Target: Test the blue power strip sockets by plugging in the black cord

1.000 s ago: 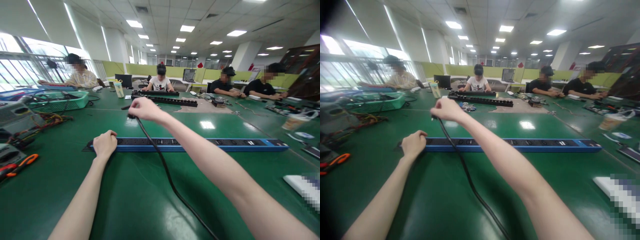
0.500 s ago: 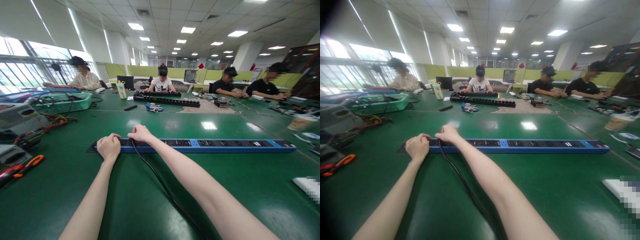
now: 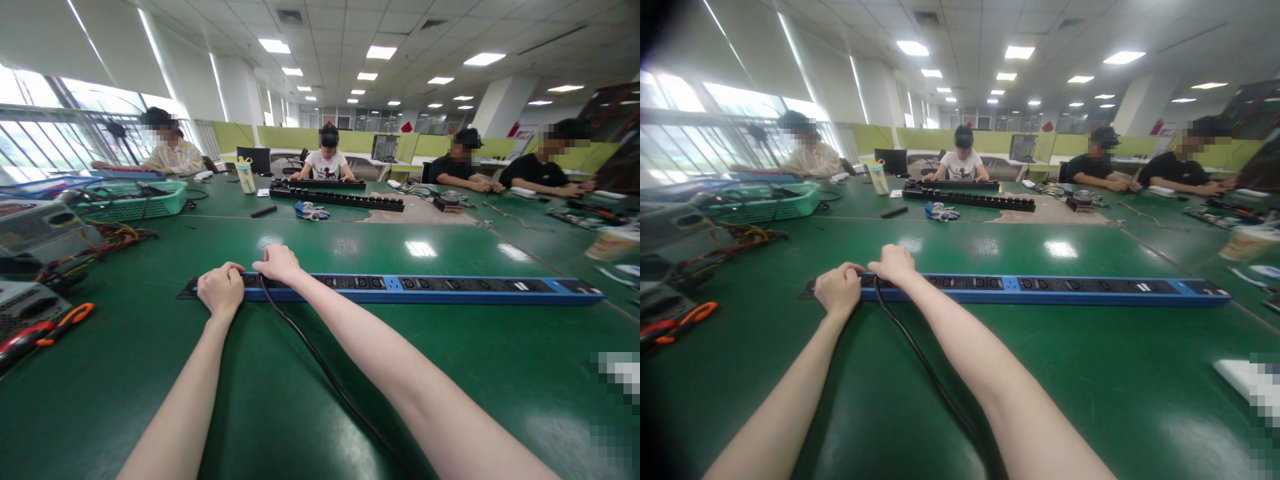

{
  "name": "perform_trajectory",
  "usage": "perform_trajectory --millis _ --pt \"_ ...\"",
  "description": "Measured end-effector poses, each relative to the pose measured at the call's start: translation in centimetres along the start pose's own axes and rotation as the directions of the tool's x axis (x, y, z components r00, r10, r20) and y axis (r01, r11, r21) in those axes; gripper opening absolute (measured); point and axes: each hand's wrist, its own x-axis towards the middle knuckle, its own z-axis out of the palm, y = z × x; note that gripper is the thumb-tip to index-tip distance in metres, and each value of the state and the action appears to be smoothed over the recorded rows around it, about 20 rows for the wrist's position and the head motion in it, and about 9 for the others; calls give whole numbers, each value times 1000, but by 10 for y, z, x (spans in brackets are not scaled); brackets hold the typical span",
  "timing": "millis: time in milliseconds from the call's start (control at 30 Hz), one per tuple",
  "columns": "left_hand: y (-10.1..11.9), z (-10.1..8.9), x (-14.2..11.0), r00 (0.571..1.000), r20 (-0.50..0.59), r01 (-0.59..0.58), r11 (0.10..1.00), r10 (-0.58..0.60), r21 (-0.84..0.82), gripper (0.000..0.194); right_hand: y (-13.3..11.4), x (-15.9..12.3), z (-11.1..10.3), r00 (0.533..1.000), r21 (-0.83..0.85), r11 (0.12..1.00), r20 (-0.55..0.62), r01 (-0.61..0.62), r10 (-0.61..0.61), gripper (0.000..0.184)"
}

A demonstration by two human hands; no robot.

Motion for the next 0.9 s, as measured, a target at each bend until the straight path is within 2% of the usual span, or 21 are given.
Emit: perform_trajectory --millis 300,467,667,767,900 --pt "0 0 0 1000 -7 -4 1000 4 18 40 0 -17 4 998 12 998 -15 -56 56 37" --pt "1 -2 0 1000 -13 1 1000 -1 20 40 -11 -21 9 1000 -50 998 -5 24 -24 42" --pt "1 -3 -1 1000 0 5 1000 -5 19 41 -22 -13 -18 986 -154 988 169 19 7 50" --pt "0 -1 0 1000 -15 2 1000 -1 13 40 -30 -7 -32 972 -218 975 236 41 12 45" --pt "-1 -1 0 1000 -13 0 1000 0 25 40 -37 -4 -37 960 -157 987 277 12 32 30"
